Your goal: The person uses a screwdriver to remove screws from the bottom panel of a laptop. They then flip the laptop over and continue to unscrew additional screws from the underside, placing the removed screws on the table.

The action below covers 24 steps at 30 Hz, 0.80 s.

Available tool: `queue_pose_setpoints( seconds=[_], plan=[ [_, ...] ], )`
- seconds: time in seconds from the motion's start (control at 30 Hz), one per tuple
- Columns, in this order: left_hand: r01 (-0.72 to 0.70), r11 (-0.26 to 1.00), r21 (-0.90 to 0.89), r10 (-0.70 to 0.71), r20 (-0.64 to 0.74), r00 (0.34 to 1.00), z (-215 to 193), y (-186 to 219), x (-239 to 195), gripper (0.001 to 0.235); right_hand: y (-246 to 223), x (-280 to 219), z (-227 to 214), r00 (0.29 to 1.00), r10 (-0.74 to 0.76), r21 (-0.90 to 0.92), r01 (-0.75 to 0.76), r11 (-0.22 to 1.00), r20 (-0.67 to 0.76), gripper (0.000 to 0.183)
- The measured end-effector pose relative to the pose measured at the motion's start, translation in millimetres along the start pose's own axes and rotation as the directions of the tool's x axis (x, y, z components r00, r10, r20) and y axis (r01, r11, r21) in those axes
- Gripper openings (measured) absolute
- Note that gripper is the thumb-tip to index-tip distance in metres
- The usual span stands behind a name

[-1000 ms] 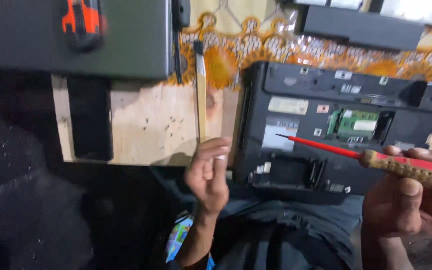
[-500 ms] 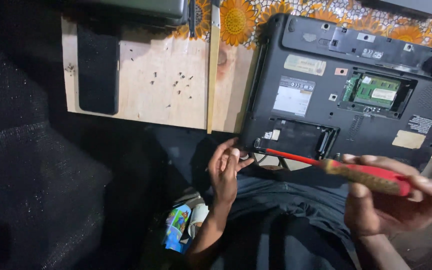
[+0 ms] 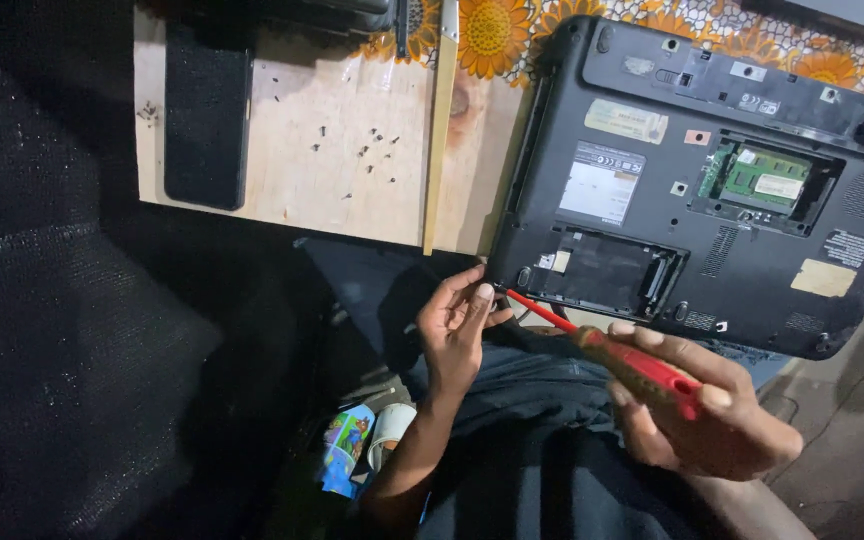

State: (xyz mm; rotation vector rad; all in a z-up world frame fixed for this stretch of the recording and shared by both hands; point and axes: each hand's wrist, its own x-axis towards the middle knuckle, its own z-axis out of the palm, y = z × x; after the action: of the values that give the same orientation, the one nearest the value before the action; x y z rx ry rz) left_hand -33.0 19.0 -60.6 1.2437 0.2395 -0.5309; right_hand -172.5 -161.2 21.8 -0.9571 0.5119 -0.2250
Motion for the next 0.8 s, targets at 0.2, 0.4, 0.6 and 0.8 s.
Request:
queue_pose_setpoints(
  seconds=[0.2,0.4,0.6,0.8],
  plan=[
    [0.009,1.0,-0.029,-0.008,0.037,0.999,-4.0,-6.9,1.6,0.037,-18.3,-1.8,16.8,0.985,0.156,0.082,-0.163,0.983,0.079,0.058],
    [0.044,0.999,0.021,-0.044,-0.009,0.999,0.5,2.0,1.5,0.041,-20.6,-8.7,24.1,0.977,0.176,-0.006,-0.177,0.984,0.116,0.054],
    [-0.044,0.991,0.123,0.042,0.014,0.999,3.8,7.0,4.8,0.03,-24.0,6.9,68.4,0.822,-0.403,-0.695,0.56,0.451,0.402,0.057],
    [-0.037,0.99,0.138,0.033,0.027,0.999,2.1,9.2,5.4,0.031,-26.5,-7.2,56.0,0.922,-0.221,-0.788,0.386,0.48,0.317,0.066]
  ],
)
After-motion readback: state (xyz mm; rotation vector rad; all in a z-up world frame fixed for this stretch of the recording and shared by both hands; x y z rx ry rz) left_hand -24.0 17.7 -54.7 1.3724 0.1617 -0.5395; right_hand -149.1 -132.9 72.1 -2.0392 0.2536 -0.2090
